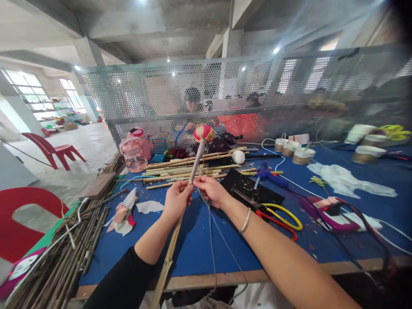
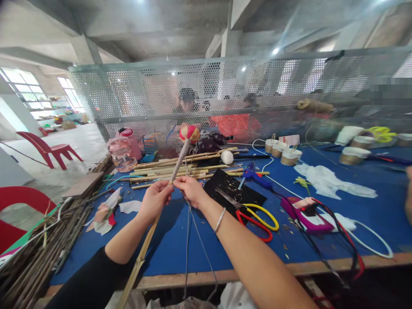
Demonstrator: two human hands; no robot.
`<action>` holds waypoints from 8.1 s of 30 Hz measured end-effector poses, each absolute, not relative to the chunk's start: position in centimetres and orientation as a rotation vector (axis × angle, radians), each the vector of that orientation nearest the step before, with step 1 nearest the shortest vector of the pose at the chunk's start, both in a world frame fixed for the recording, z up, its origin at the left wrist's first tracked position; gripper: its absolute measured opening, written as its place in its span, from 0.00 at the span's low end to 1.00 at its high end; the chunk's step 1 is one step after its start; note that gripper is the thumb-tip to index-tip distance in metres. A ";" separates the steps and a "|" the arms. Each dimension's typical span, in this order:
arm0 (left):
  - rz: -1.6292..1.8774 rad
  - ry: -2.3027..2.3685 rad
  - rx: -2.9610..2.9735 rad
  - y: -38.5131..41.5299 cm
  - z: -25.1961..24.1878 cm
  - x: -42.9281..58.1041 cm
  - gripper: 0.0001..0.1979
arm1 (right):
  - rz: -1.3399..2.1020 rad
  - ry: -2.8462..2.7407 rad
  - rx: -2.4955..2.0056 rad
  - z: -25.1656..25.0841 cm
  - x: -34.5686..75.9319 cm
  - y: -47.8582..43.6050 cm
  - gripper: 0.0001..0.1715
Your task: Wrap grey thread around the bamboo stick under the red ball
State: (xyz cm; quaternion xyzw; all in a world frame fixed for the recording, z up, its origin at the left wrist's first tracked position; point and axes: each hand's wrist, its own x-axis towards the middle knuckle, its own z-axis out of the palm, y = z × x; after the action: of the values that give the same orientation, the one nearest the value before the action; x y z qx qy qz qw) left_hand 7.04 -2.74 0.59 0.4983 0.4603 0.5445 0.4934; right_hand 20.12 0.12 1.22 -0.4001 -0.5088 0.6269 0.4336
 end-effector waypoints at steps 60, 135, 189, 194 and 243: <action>1.215 1.406 1.576 -3.6 -0.2 7.7 0.18 | 1.613 -1.379 -0.814 -0.3 21.4 1.8 0.18; 1.026 1.240 1.830 -2.0 -2.2 6.5 0.17 | 1.681 -1.365 -0.790 -0.9 20.7 1.6 0.20; 0.917 0.919 1.234 -1.9 -1.3 5.8 0.20 | 1.713 -1.436 -0.819 -0.2 22.2 1.8 0.21; 0.814 0.763 1.031 -2.3 -0.5 5.4 0.18 | 1.767 -1.395 -0.709 0.5 22.3 1.2 0.22; 0.762 0.805 1.105 -2.1 -1.0 5.4 0.17 | 1.712 -1.439 -0.825 -0.3 22.1 1.7 0.20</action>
State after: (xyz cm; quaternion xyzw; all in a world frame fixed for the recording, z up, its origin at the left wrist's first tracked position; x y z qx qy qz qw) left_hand 5.39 -2.08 -0.95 0.4979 0.3627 0.3434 0.7089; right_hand 22.07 1.67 -0.31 -0.3217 -0.5607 0.6673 0.3699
